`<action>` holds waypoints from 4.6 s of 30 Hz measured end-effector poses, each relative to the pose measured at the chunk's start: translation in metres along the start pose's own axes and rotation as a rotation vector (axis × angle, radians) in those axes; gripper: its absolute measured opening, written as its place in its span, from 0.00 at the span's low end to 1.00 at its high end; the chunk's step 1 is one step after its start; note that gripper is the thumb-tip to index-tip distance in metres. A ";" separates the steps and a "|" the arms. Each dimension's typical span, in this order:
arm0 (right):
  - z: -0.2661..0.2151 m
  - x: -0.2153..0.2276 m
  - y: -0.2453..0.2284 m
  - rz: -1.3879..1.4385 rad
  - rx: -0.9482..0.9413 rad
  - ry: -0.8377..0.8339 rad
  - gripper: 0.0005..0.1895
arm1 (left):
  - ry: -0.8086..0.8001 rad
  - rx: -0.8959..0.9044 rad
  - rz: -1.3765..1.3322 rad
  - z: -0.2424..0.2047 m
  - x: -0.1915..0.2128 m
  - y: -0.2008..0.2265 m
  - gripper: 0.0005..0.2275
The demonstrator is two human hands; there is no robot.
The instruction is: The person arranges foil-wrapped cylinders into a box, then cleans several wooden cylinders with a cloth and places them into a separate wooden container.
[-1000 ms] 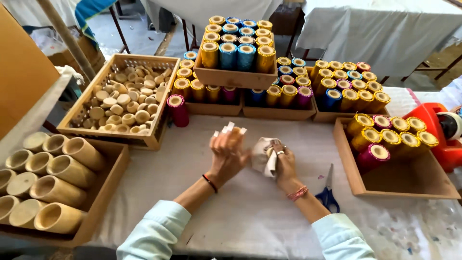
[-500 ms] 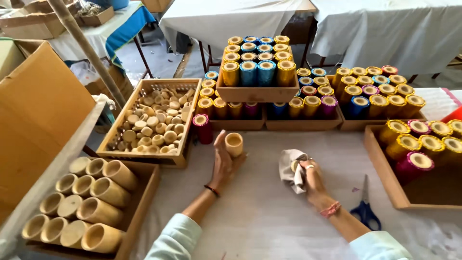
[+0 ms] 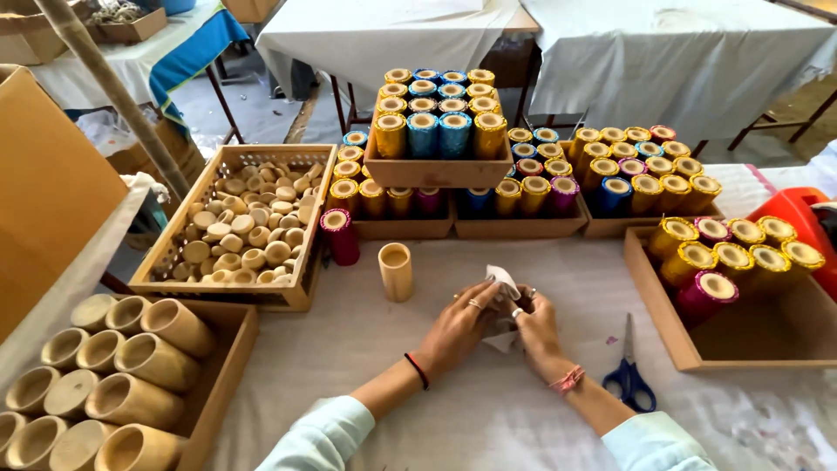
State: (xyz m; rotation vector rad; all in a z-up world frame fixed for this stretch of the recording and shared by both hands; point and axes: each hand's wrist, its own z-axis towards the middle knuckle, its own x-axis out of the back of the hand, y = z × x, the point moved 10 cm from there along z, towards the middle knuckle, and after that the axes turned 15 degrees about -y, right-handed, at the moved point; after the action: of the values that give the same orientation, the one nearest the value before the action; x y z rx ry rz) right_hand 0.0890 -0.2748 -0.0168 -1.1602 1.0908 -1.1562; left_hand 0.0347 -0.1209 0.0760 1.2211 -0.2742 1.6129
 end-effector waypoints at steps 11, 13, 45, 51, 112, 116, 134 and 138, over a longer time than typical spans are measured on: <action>-0.057 -0.067 -0.115 -0.782 0.721 -0.213 0.13 | 0.104 0.343 -1.254 -0.030 -0.046 -0.101 0.19; -0.052 -0.064 -0.102 -0.794 0.673 -0.234 0.13 | 0.071 0.368 -1.279 -0.030 -0.047 -0.100 0.20; -0.011 -0.019 -0.016 -0.665 0.076 -0.149 0.07 | 0.114 0.305 -1.272 -0.029 -0.042 -0.080 0.19; 0.000 -0.008 0.009 0.449 -0.092 -0.146 0.13 | 0.022 0.311 -1.202 -0.023 -0.048 -0.075 0.20; -0.053 -0.098 -0.104 -0.875 0.602 -0.388 0.23 | 0.309 0.433 -1.384 -0.043 -0.059 -0.113 0.19; -0.055 -0.094 -0.111 -0.799 0.651 -0.357 0.22 | 0.193 0.433 -1.406 -0.038 -0.067 -0.108 0.18; -0.052 -0.104 -0.076 -1.082 0.571 -0.422 0.34 | 0.299 0.341 -1.481 -0.035 -0.046 -0.099 0.18; -0.042 -0.100 -0.074 -1.009 0.459 -0.436 0.41 | 0.241 0.434 -1.532 -0.037 -0.053 -0.096 0.19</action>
State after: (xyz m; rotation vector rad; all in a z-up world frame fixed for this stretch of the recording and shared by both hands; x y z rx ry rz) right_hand 0.0315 -0.1816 0.0561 -1.5152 -0.1764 -1.6671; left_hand 0.0888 -0.0853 -0.0198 1.0117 1.0048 0.4070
